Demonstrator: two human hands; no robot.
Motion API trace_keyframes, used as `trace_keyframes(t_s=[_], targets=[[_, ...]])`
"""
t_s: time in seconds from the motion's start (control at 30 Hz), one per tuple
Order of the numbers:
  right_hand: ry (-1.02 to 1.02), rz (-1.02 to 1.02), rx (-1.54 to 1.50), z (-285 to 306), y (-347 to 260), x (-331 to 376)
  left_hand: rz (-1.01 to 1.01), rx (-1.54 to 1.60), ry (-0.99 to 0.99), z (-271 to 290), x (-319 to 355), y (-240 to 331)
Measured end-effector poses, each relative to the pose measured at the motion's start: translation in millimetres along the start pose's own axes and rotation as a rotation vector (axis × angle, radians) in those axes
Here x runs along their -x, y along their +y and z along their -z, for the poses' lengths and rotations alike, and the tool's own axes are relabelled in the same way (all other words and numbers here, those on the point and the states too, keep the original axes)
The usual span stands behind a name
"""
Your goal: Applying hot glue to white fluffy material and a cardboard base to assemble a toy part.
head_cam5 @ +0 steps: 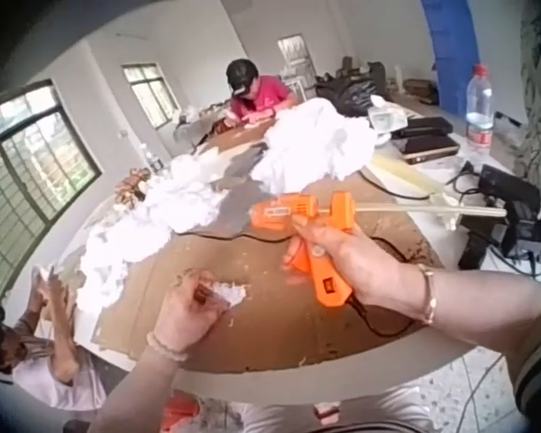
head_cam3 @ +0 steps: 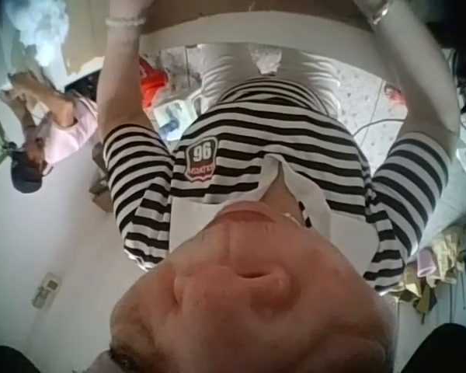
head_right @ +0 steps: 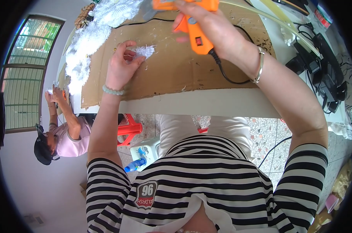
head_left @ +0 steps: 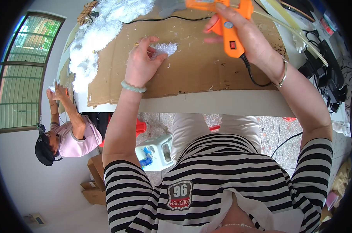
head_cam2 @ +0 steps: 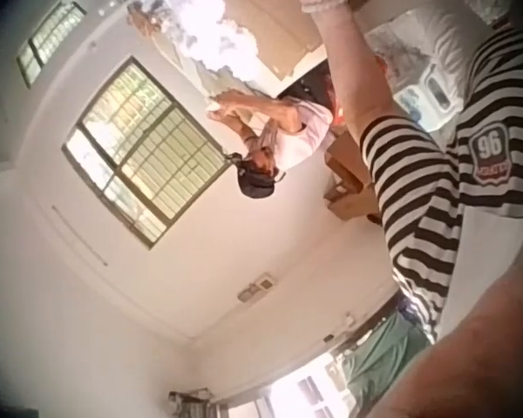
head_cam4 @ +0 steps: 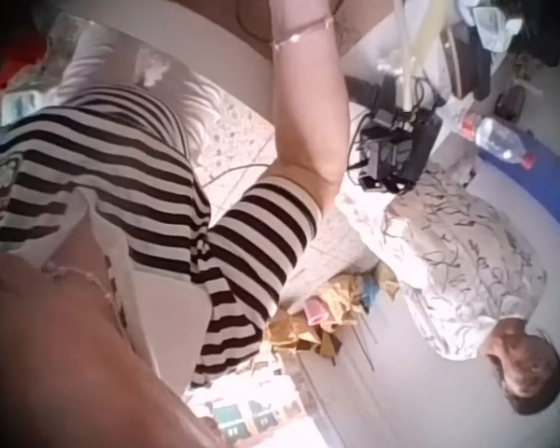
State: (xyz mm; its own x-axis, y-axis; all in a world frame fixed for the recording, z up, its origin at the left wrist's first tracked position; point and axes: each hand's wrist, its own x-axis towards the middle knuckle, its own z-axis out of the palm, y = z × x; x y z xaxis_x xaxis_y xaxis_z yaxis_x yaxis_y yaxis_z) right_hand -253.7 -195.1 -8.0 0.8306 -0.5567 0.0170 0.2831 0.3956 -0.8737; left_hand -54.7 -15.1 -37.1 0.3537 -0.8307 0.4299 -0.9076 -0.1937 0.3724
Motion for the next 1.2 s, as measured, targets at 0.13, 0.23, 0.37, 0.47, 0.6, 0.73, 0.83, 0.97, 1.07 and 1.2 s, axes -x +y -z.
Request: trace_keyframes(t_s=[0.13,0.23,0.37,0.47,0.6,0.73,0.83,0.97,1.07,1.2], targets=[[-0.119,0.012,0.036,-34.1,5.8,-4.5,-0.089,0.071,0.160,6.9,8.2,3.8],[-0.192,0.032,0.077,-42.3,13.9,-14.8,-0.067,-0.040,0.099,21.1,22.4,19.8],[-0.174,-0.040,0.181,-51.9,28.7,-24.2,-0.200,-0.070,0.070,20.0,35.8,23.9],[-0.157,-0.079,0.214,-53.7,36.7,-29.4,-0.260,-0.113,0.040,19.1,39.6,25.9],[-0.170,-0.067,0.202,-54.9,41.5,-38.8,-0.285,-0.134,0.014,14.3,38.5,22.8],[-0.175,-0.051,0.195,-55.7,47.1,-48.0,-0.285,-0.155,-0.004,12.4,37.5,22.2],[-0.176,-0.069,0.206,-56.0,48.4,-53.0,-0.288,-0.177,0.000,10.8,35.7,23.8],[-0.144,-0.062,0.212,-59.0,52.5,-64.9,-0.283,-0.199,0.003,8.8,35.9,23.2],[-0.102,-0.040,0.224,-56.2,50.6,-75.9,-0.282,-0.195,0.017,7.0,35.4,22.5],[-0.156,0.055,0.177,-52.6,42.2,-74.8,-0.282,-0.186,0.037,5.9,36.0,21.3]])
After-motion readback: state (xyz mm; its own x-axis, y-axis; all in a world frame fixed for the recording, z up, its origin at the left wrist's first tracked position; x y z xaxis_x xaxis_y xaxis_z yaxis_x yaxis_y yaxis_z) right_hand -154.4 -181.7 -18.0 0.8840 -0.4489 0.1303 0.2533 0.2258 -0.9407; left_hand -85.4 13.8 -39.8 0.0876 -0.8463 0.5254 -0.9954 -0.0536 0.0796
